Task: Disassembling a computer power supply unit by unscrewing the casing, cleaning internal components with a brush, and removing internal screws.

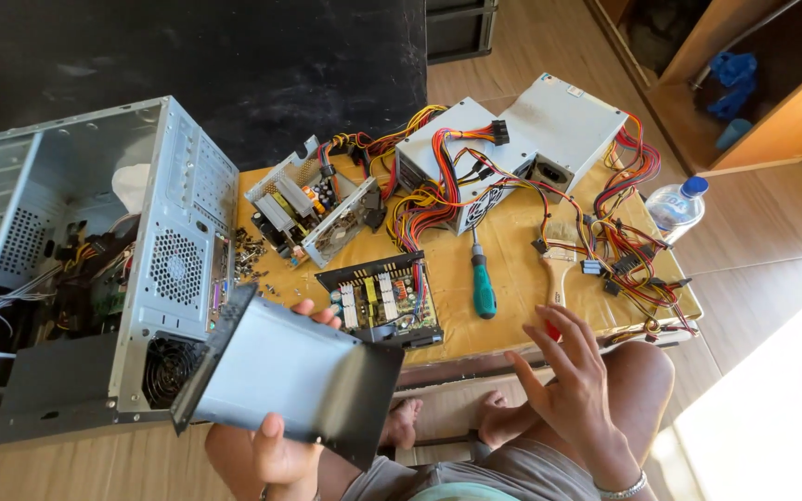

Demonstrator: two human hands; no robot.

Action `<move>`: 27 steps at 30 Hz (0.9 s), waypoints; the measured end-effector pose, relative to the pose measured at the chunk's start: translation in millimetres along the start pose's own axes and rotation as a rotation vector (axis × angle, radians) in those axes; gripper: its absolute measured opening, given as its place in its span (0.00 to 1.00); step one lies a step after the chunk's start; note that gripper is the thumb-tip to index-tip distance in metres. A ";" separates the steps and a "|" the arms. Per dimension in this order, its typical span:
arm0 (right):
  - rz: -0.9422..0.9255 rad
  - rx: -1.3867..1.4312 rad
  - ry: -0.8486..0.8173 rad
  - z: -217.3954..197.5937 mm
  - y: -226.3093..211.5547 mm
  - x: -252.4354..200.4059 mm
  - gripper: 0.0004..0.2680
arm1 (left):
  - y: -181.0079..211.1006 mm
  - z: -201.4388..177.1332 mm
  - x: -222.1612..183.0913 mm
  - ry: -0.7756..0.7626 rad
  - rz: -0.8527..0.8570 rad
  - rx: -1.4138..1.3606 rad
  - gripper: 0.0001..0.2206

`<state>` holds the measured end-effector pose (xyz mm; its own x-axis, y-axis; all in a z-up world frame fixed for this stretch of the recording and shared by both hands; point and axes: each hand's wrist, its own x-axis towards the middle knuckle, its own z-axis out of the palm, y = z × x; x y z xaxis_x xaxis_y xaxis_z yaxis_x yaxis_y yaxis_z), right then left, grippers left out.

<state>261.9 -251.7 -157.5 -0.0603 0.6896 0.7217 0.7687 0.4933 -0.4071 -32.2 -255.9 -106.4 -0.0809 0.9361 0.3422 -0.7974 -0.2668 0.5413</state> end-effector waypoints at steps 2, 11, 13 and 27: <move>-0.006 -0.130 -0.132 10.0 7.2 -7.7 0.11 | -14.6 -70.4 -13.4 0.248 0.196 0.308 0.35; 0.050 -0.209 -0.096 15.3 1.3 -19.1 0.12 | -13.0 14.5 58.5 -0.087 0.207 0.421 0.36; 0.015 -0.205 -0.137 13.0 8.2 -22.4 0.13 | -13.6 18.9 56.5 -0.097 0.214 0.413 0.36; -0.191 0.083 0.211 -40.9 -10.0 23.1 0.05 | -24.7 -38.2 35.9 -0.193 0.031 0.544 0.38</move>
<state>278.8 -262.4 -113.9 -0.0585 0.4585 0.8868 0.7009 0.6514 -0.2906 -38.3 -206.9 -136.8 0.0515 0.8809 0.4704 -0.3700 -0.4207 0.8283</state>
